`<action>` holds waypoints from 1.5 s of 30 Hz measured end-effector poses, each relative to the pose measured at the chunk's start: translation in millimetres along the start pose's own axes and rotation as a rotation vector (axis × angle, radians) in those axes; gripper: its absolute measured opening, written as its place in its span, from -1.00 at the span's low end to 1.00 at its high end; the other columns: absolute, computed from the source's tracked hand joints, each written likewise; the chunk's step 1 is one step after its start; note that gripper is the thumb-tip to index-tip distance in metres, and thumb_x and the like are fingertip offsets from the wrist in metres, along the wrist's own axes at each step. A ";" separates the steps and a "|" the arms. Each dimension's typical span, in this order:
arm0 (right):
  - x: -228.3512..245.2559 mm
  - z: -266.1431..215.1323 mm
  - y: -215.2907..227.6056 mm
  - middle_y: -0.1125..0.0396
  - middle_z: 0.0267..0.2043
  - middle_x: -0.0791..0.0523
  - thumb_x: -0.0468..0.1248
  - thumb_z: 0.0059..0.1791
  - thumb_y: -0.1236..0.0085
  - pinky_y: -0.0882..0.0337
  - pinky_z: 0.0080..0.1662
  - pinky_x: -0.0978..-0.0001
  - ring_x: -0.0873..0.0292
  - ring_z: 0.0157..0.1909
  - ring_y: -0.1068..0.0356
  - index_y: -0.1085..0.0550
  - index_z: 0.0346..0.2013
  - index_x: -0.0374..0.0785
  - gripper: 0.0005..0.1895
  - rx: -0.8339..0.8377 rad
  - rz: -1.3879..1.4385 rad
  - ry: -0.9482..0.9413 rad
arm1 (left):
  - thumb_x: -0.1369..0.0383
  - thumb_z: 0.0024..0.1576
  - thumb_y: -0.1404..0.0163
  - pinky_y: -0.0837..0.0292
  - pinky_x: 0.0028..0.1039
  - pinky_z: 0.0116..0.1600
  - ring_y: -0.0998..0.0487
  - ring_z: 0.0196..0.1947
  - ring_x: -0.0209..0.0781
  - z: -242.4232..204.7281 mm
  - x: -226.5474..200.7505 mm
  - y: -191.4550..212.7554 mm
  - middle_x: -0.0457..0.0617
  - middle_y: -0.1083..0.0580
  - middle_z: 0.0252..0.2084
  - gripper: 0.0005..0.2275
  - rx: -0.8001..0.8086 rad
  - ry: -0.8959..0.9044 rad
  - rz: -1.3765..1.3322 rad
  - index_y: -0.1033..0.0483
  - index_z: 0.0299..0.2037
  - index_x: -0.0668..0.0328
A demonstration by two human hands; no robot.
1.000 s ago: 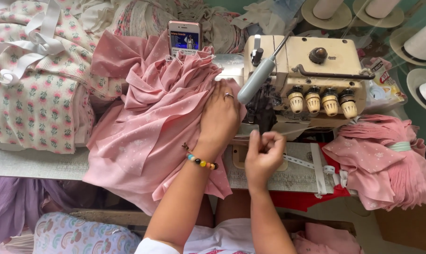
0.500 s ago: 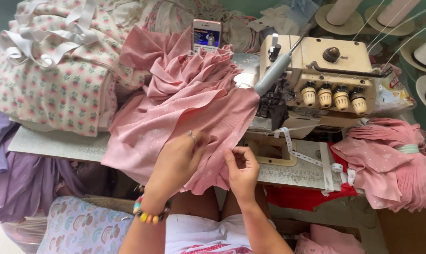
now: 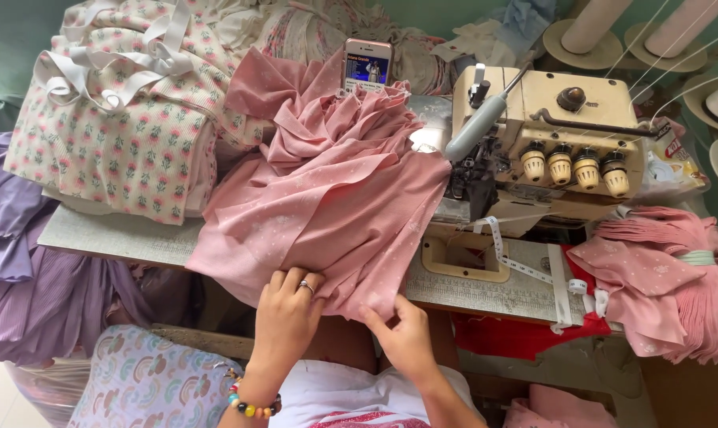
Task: Picking up, inspecting, and folding pink fabric garment pieces on a sewing table.
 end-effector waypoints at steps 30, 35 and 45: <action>2.6 -26.1 84.0 -0.42 -0.38 0.16 -0.26 0.06 -0.15 -0.39 -0.18 0.48 0.29 -0.33 -0.35 -0.55 -0.24 -0.29 -0.86 -0.162 0.571 0.219 | -0.13 -0.10 -0.25 -0.20 -0.33 0.12 -0.24 -0.07 -0.08 98.9 -161.3 1.3 -0.07 -0.35 -0.08 -0.41 0.563 -0.779 -0.485 -0.38 -0.04 0.09; -21.9 -17.3 72.0 -0.41 -0.34 0.13 -0.33 0.07 -0.14 -0.32 -0.14 0.53 0.30 -0.29 -0.33 -0.52 -0.20 -0.35 -0.89 -0.106 0.776 0.192 | 0.08 0.04 -0.23 -0.18 -0.36 0.14 -0.42 -0.10 -0.17 81.8 -157.6 -6.9 -0.29 -0.50 -0.41 -0.77 0.701 -0.806 -0.525 -0.49 -0.42 -0.08; -21.7 4.7 64.0 -0.45 -0.37 0.11 -0.27 0.05 -0.16 -0.43 -0.31 0.46 0.27 -0.37 -0.40 -0.53 -0.23 -0.32 -0.86 -0.160 0.656 0.059 | 0.21 0.29 0.03 -0.15 -0.37 -0.39 -0.20 -0.58 -0.17 81.8 -170.1 50.5 -0.11 -0.26 -0.55 -0.76 0.845 -0.586 -0.798 -0.24 -0.32 0.12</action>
Point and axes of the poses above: each hand's wrist, its own z-axis towards the middle knuckle, its own y-axis out of the back of the hand, x = y × z, the point moved 10 cm from there along z, towards the middle knuckle
